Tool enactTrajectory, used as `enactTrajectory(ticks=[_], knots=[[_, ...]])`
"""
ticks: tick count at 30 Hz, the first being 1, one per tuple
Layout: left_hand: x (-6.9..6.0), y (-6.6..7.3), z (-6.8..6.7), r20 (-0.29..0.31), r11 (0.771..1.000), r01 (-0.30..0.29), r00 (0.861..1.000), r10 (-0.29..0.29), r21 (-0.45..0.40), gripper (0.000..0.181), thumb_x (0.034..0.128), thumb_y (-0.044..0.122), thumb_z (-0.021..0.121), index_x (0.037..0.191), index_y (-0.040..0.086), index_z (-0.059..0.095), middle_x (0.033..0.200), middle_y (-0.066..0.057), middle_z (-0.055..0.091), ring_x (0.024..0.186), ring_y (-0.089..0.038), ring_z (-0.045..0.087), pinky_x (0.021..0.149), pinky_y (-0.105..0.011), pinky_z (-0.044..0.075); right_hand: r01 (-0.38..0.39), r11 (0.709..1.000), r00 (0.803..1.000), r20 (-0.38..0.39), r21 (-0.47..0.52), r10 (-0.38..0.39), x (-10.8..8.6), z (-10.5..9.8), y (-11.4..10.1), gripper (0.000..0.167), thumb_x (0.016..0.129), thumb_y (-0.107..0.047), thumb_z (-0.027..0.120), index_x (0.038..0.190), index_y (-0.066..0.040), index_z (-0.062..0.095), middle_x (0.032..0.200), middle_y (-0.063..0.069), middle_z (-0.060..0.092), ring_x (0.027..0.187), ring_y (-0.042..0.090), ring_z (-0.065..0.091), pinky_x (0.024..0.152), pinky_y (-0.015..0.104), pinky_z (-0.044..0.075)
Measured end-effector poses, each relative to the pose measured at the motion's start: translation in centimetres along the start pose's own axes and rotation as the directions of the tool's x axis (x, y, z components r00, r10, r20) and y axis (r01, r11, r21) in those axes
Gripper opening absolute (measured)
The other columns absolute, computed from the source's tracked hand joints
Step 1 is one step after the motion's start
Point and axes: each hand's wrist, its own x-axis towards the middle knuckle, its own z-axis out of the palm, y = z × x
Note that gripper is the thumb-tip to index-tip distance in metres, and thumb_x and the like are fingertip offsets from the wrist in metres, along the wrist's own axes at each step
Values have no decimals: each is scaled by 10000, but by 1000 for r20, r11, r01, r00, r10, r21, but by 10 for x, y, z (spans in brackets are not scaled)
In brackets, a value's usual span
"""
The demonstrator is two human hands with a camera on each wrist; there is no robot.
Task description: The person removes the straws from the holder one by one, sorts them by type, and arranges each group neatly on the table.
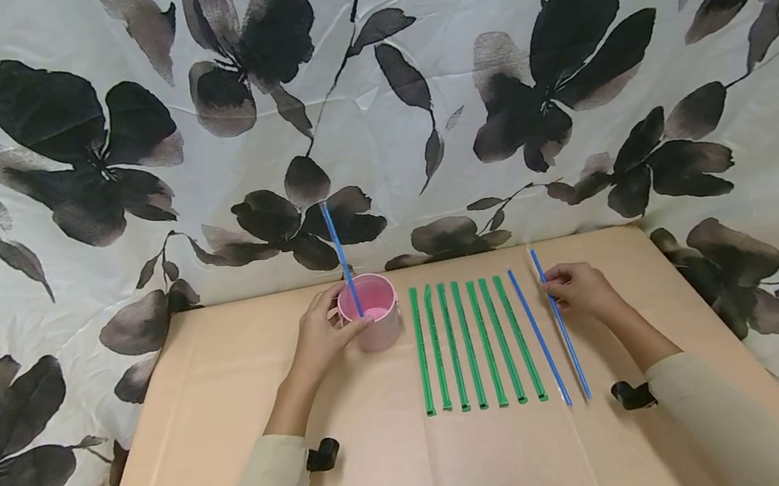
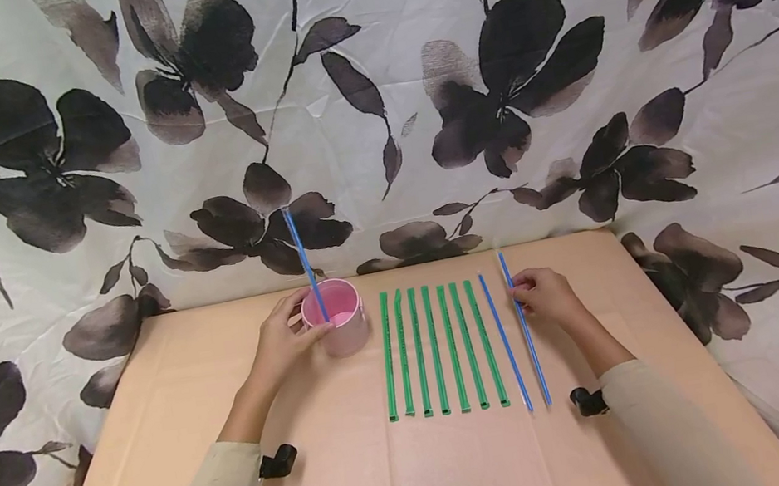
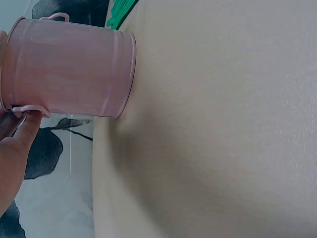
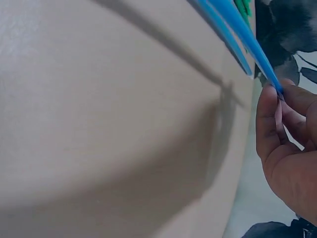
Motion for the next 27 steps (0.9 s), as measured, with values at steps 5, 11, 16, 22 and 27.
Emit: enactTrajectory(ticks=[5, 11, 16, 22, 27], knots=[[-1, -1, 0, -2, 1000, -4, 1000, 4, -2, 743, 809, 176, 902, 1447, 40, 545, 1362, -162, 590, 1294, -349, 601, 1091, -413, 550, -9, 1000, 1000, 10, -20, 10, 0, 8, 3, 323, 1026, -131, 643, 1242, 109, 636, 985, 167, 701, 740, 134, 660, 635, 222, 614], [-2, 0, 0, -5, 1000, -6, 1000, 6, -4, 749, 804, 173, 906, 1447, 37, 546, 1357, -161, 591, 1293, -349, 602, 1089, -408, 550, -36, 998, 999, -1, -45, 36, -1, 17, 4, 327, 1009, -150, 674, 1219, 92, 610, 909, 118, 667, 707, 131, 638, 596, 210, 592], [-3, 0, 1, -4, 1000, 0, 1000, 0, -10, 754, 806, 173, 905, 1452, 39, 542, 1364, -164, 587, 1303, -348, 598, 1092, -400, 547, -51, 997, 998, -24, -62, 49, -2, 23, 5, 292, 995, -154, 694, 1169, 61, 601, 893, 92, 645, 709, 138, 635, 591, 221, 602], [-3, -1, 1, 4, 1000, 11, 1000, -10, -18, 760, 816, 177, 898, 1468, 51, 529, 1383, -160, 577, 1324, -349, 585, 1096, -398, 541, -51, 995, 998, -47, -91, 47, -1, 27, 6, 258, 976, -152, 725, 1098, 49, 618, 874, 95, 673, 693, 136, 647, 585, 233, 603], [-4, -2, 1, 0, 1000, 6, 1000, -6, -15, 756, 816, 179, 898, 1467, 59, 532, 1382, -155, 579, 1314, -349, 591, 1095, -403, 543, -42, 992, 998, -57, -117, 36, -2, 29, 4, 240, 970, -143, 729, 1067, 52, 629, 845, 98, 687, 659, 132, 648, 568, 239, 591]])
